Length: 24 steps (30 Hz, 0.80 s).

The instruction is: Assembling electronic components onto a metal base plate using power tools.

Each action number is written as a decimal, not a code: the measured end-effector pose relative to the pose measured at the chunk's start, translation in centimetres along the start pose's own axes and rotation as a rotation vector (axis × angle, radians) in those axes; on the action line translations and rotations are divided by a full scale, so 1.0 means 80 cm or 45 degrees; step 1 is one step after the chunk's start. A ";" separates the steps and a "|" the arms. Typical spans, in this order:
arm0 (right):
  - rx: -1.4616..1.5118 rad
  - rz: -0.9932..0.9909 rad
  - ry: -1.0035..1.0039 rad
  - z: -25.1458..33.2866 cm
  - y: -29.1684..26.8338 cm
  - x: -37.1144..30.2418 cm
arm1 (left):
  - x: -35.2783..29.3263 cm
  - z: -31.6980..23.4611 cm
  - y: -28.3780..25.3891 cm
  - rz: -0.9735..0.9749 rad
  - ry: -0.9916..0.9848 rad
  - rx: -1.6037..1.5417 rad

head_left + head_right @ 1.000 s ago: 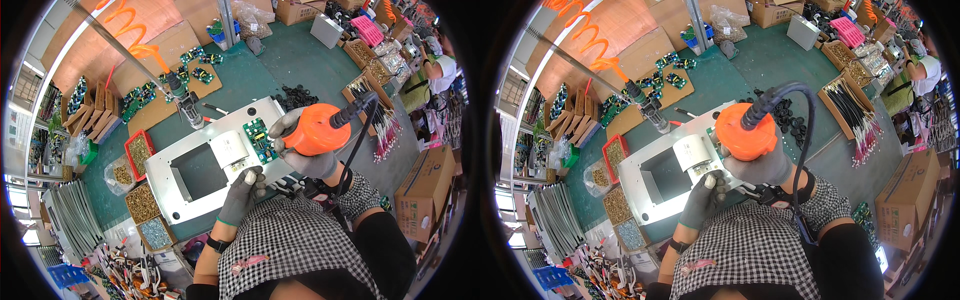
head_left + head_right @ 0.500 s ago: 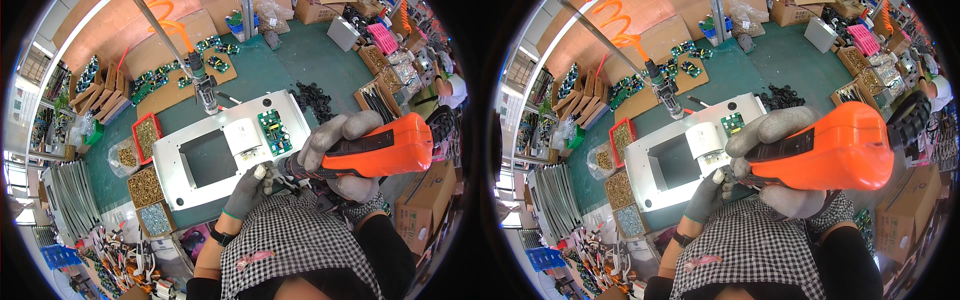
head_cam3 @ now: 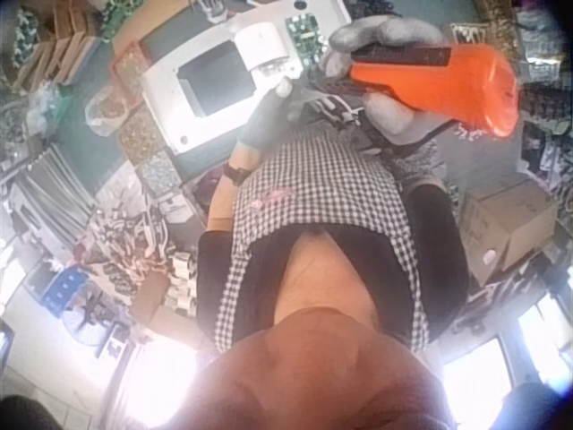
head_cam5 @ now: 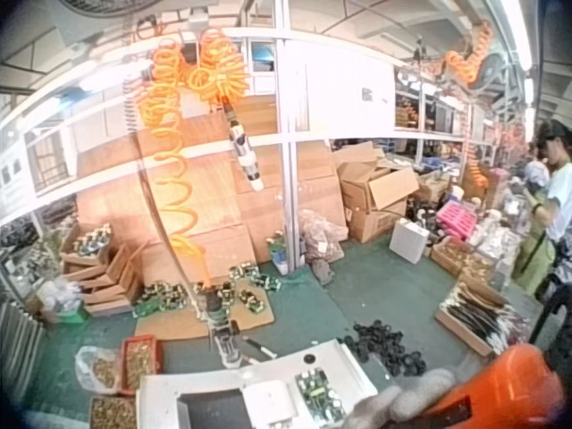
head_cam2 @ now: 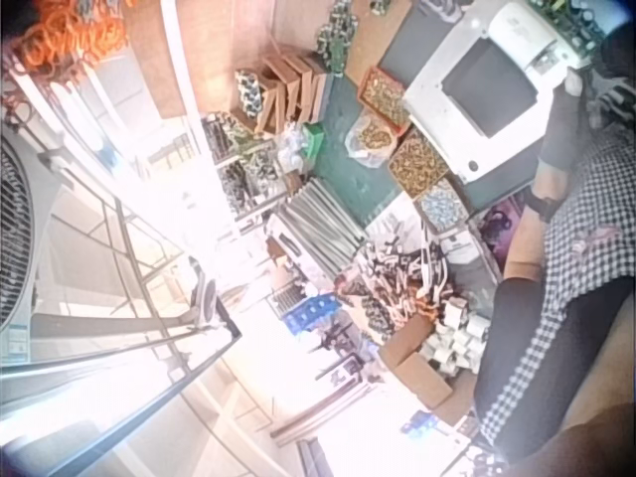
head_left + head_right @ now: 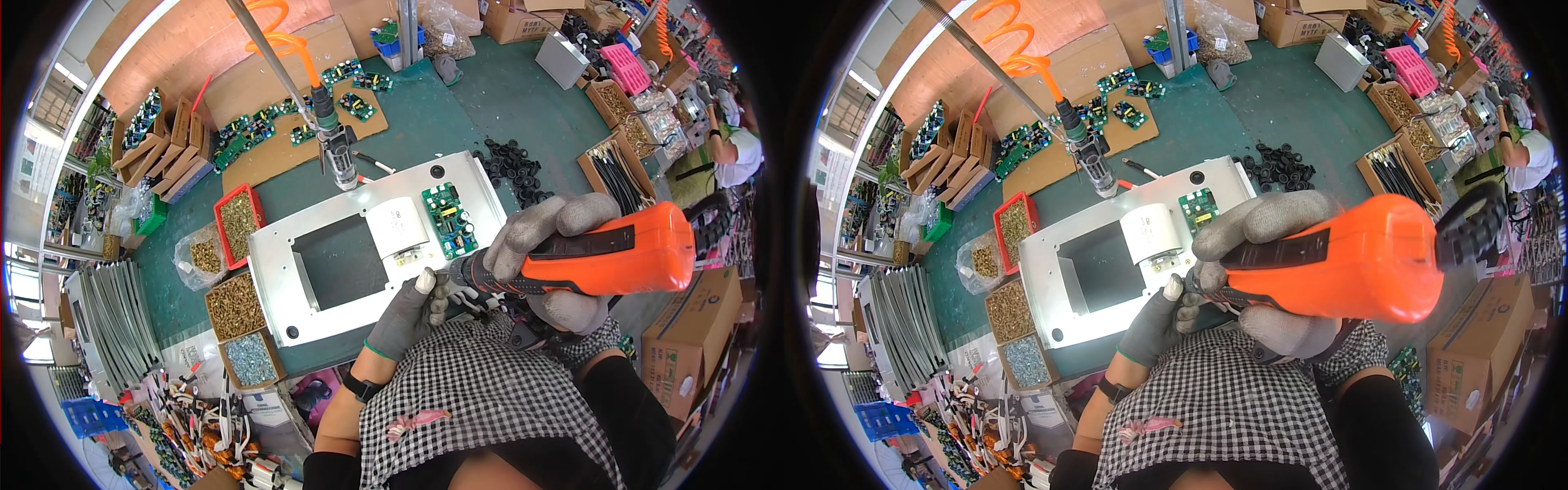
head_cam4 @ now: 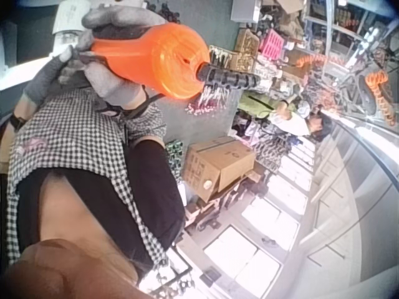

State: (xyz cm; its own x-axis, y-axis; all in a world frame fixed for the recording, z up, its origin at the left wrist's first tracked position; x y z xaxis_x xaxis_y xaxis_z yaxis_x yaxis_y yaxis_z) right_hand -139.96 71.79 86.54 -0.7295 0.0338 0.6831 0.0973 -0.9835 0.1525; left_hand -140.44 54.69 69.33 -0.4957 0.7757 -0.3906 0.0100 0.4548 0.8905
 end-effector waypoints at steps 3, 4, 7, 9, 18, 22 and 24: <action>0.038 -0.046 0.023 -0.003 0.002 0.005 | -0.001 -0.002 0.002 -0.039 -0.052 0.006; 0.033 -0.046 0.020 -0.003 -0.002 0.012 | -0.002 -0.002 -0.002 -0.030 -0.068 -0.005; 0.062 -0.158 0.014 -0.014 -0.011 0.032 | -0.004 -0.003 0.006 -0.125 -0.038 0.049; 0.061 -0.284 0.095 -0.030 -0.014 0.048 | -0.004 -0.006 0.005 -0.227 0.039 0.082; -0.222 -0.392 0.370 -0.105 -0.018 0.073 | -0.006 -0.006 -0.008 -0.062 0.041 0.103; -0.169 -0.374 0.452 -0.113 -0.010 0.078 | -0.018 -0.011 -0.013 -0.012 0.044 0.175; -0.248 -0.324 0.475 -0.114 -0.009 0.084 | -0.031 -0.019 -0.010 -0.010 0.009 0.218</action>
State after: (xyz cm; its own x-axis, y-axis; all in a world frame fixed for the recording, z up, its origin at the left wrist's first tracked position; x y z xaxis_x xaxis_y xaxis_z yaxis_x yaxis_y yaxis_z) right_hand -151.13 71.07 84.51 -0.9100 0.2460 0.3336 -0.2176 -0.9685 0.1207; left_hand -140.58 51.76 69.97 -0.5024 0.7689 -0.3955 0.1532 0.5293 0.8345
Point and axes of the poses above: each hand's wrist, its own x-axis towards the middle knuckle, its own y-axis out of the palm, z = x × y, the point moved 3 cm from there along x, towards the middle knuckle, and after that the axes turned 9 degrees about -x, right-handed, at the moved point
